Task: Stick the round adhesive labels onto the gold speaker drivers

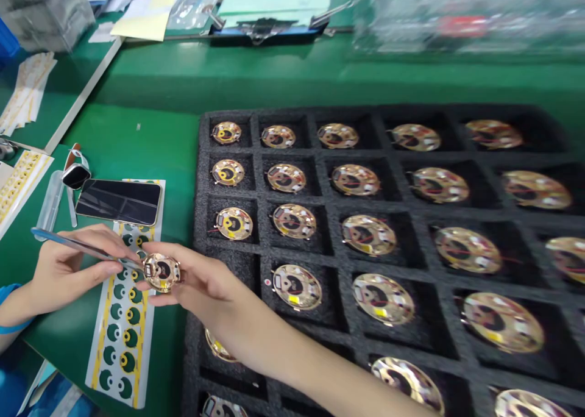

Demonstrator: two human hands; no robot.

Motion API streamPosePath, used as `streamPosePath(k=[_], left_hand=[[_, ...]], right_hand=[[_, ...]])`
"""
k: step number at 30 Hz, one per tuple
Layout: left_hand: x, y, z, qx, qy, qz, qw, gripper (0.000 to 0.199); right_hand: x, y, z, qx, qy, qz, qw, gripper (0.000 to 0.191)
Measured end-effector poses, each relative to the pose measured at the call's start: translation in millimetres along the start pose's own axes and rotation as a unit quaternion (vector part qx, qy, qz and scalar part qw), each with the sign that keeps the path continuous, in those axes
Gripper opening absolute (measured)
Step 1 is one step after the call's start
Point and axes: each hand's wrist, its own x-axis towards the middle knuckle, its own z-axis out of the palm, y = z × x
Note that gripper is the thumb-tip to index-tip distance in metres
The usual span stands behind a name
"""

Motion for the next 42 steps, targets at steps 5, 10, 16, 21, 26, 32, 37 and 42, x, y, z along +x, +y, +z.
streamPosePath(k=[5, 10, 16, 21, 26, 32, 37, 42], left_hand=[[1.5, 2.2, 0.3, 0.005, 0.008, -0.042, 0.999, 0.006], [2.0, -0.3, 0.0, -0.017, 0.004, -0.112, 0.994, 0.009], [1.4, -1.0, 1.0, -0.031, -0.013, -0.110, 0.993, 0.005], [-0.1, 0.3, 3.2, -0.038, -0.005, -0.102, 0.994, 0.006], [0.1, 0.5, 5.5, -0.066, 0.014, -0.104, 0.992, 0.006], [2.0, 0.0, 0.6, -0.055, 0.031, -0.071, 0.995, 0.005], [3.2, -0.5, -0.9, -0.047, -0.004, -0.067, 0.997, 0.006], [10.6, 2.0, -11.7, -0.137, -0.027, -0.166, 0.976, 0.015]], right_hand=[[-2.6, 1.5, 0.3, -0.024, 0.003, 0.002, 1.000, 0.037], [-2.9, 1.3, -0.8, -0.031, 0.005, -0.001, 1.000, 0.037], [-4.0, 1.6, -0.2, -0.008, 0.005, -0.001, 1.000, 0.034], [-2.8, 0.0, 1.3, 0.009, 0.005, -0.010, 1.000, 0.033], [-1.7, 0.4, 3.0, -0.020, 0.010, -0.001, 1.000, 0.032], [0.9, 14.2, 3.0, -0.038, 0.039, -0.039, 0.998, 0.030], [1.0, 7.2, 7.4, -0.051, 0.082, 0.009, 0.995, 0.015], [-2.9, 0.5, 12.3, -0.095, 0.107, 0.010, 0.990, 0.006]])
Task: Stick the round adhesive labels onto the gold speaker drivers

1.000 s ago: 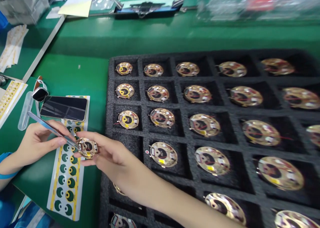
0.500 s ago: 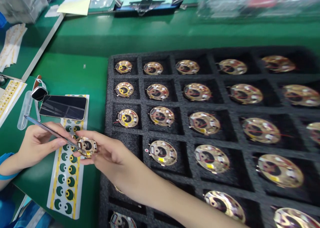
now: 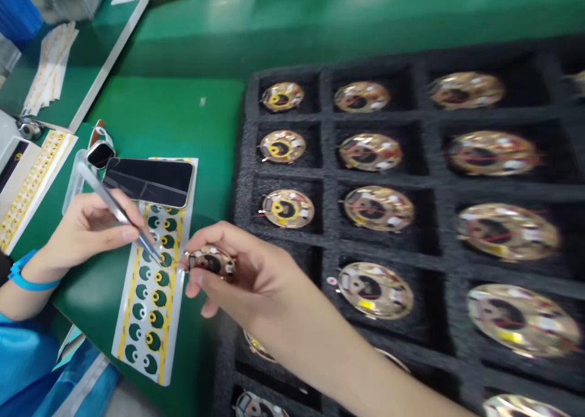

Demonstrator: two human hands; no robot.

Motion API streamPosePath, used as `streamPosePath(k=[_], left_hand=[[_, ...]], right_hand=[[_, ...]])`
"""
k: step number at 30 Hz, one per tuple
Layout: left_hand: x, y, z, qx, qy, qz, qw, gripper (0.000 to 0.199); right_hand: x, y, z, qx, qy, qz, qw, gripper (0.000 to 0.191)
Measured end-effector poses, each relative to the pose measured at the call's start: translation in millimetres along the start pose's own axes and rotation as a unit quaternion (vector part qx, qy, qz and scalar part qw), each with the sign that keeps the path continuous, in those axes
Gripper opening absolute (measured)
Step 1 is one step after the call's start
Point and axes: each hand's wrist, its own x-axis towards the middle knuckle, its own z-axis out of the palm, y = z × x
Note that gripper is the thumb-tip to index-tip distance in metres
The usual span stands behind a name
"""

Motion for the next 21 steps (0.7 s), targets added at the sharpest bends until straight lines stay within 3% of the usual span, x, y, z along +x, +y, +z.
streamPosePath(k=[3, 7, 10, 13, 16, 21], left_hand=[[-9.2, 0.2, -7.1, -0.024, -0.025, -0.071, 0.997, 0.014], [-50.8, -13.5, -2.8, 0.025, -0.035, -0.125, 0.991, 0.007], [-87.8, -28.8, 6.7, 0.048, 0.011, -0.070, 0.996, 0.007], [-109.8, -39.7, 14.8, 0.031, 0.023, -0.001, 0.999, 0.008], [-114.6, -43.4, 19.8, 0.027, 0.037, 0.025, 0.999, 0.009], [-111.7, -41.9, 22.9, 0.079, 0.027, 0.014, 0.996, 0.008]], right_hand=[[-2.8, 1.5, 3.6, -0.035, 0.038, -0.023, 0.998, 0.009], [-2.9, 5.2, 0.3, -0.065, 0.018, -0.050, 0.996, 0.009], [-0.9, 9.3, -7.8, -0.094, -0.024, -0.067, 0.993, 0.006], [-0.3, 13.5, -13.0, -0.105, -0.036, -0.084, 0.990, 0.006], [-0.8, 15.6, -13.7, -0.107, -0.033, -0.089, 0.990, 0.006], [-1.9, 14.7, -12.6, -0.120, -0.023, -0.098, 0.988, 0.006]])
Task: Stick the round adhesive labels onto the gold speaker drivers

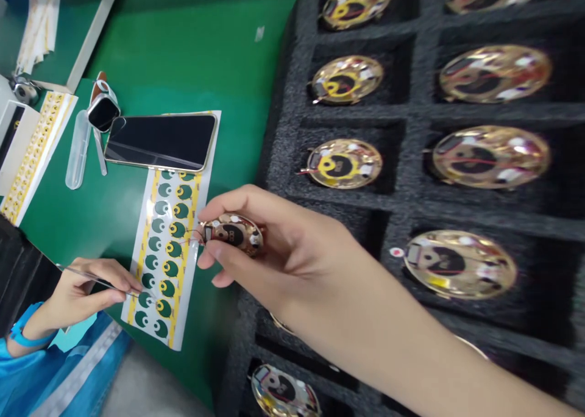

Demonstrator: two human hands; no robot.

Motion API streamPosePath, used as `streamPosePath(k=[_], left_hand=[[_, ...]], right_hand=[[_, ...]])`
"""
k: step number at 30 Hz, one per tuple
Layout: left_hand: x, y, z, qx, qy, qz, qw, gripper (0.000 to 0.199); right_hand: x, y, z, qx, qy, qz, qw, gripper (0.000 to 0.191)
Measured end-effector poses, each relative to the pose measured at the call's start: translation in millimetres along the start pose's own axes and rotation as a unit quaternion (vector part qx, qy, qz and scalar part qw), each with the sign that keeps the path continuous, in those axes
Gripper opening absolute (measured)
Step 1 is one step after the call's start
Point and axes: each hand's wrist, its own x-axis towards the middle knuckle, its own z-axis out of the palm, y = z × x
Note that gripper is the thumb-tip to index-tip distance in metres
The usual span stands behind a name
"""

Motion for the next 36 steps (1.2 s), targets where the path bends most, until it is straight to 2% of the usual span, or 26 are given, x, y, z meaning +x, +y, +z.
streamPosePath(k=[11, 21, 24, 30, 32, 34, 36], left_hand=[[1.7, 2.2, 3.5, 0.037, -0.011, -0.032, 0.999, 0.009], [2.6, 3.5, 5.1, 0.018, -0.005, -0.062, 0.998, 0.013], [1.4, 4.8, 0.1, -0.013, -0.036, -0.063, 0.997, 0.011], [7.6, 8.3, -14.2, -0.071, -0.179, -0.083, 0.978, 0.009], [10.3, 9.0, -18.0, -0.080, -0.216, -0.083, 0.970, 0.009], [13.4, 10.9, -21.8, -0.095, -0.216, -0.092, 0.967, 0.008], [19.0, 15.5, -25.6, -0.126, -0.171, -0.105, 0.972, 0.008]], right_hand=[[1.3, 2.2, 2.8, 0.013, -0.006, -0.009, 1.000, 0.017], [-0.6, -3.9, 3.0, 0.018, -0.010, 0.028, 0.999, 0.006], [-0.7, -3.4, 2.2, 0.016, -0.009, 0.035, 0.999, 0.006], [2.7, -8.8, 3.6, 0.022, -0.027, 0.052, 0.998, 0.004], [2.9, -11.2, 5.7, 0.033, -0.015, 0.065, 0.997, 0.004], [3.3, -11.1, 7.7, 0.060, 0.003, 0.067, 0.996, 0.005], [4.6, -8.9, 8.0, 0.097, 0.004, 0.050, 0.994, 0.008]])
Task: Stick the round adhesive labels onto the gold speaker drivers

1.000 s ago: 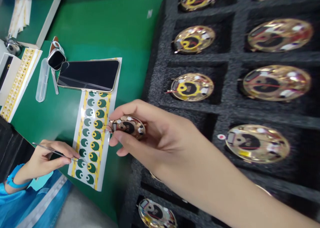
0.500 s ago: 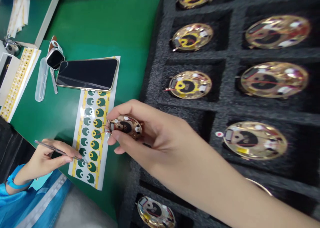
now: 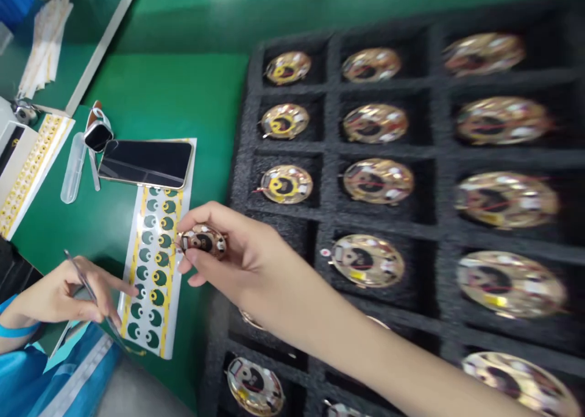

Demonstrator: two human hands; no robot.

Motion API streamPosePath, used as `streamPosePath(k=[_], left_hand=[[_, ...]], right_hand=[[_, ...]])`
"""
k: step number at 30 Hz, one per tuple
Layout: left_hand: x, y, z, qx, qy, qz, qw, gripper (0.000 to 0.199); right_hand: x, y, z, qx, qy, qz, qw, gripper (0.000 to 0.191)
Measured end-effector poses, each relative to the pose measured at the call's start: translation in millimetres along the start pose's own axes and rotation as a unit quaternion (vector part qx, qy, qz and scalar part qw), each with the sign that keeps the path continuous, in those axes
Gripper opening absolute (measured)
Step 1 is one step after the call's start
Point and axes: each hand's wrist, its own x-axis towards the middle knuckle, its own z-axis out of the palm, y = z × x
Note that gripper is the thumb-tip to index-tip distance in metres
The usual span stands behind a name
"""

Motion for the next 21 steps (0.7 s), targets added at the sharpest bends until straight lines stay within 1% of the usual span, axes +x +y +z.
streamPosePath(k=[2, 4, 7, 10, 13, 16, 21], left_hand=[[7.4, 10.9, -3.4, -0.050, 0.065, 0.010, 0.997, 0.007], [20.4, 25.2, -5.2, -0.092, 0.122, 0.035, 0.988, 0.005], [47.5, 45.3, -4.7, -0.106, 0.172, 0.081, 0.976, 0.006], [73.6, 53.5, -3.2, -0.097, 0.170, 0.107, 0.975, 0.009], [88.7, 47.8, -3.7, -0.092, 0.154, 0.113, 0.977, 0.013], [92.4, 37.5, -6.2, -0.092, 0.158, 0.093, 0.979, 0.015], [91.3, 31.0, -10.3, -0.086, 0.166, 0.077, 0.979, 0.016]], right_hand=[[2.1, 1.7, -2.0, 0.024, -0.022, -0.019, 0.999, 0.013], [3.2, 1.8, -4.4, 0.024, -0.045, -0.017, 0.999, 0.019], [2.1, 1.2, -5.5, 0.040, -0.071, -0.019, 0.997, 0.025], [0.6, 3.3, -4.0, 0.077, -0.098, -0.024, 0.992, 0.030], [1.4, 7.7, -3.2, 0.092, -0.117, -0.025, 0.989, 0.031], [2.7, 11.5, -4.5, 0.100, -0.130, -0.038, 0.986, 0.033], [-0.7, 13.9, -7.6, 0.115, -0.141, -0.021, 0.983, 0.033]])
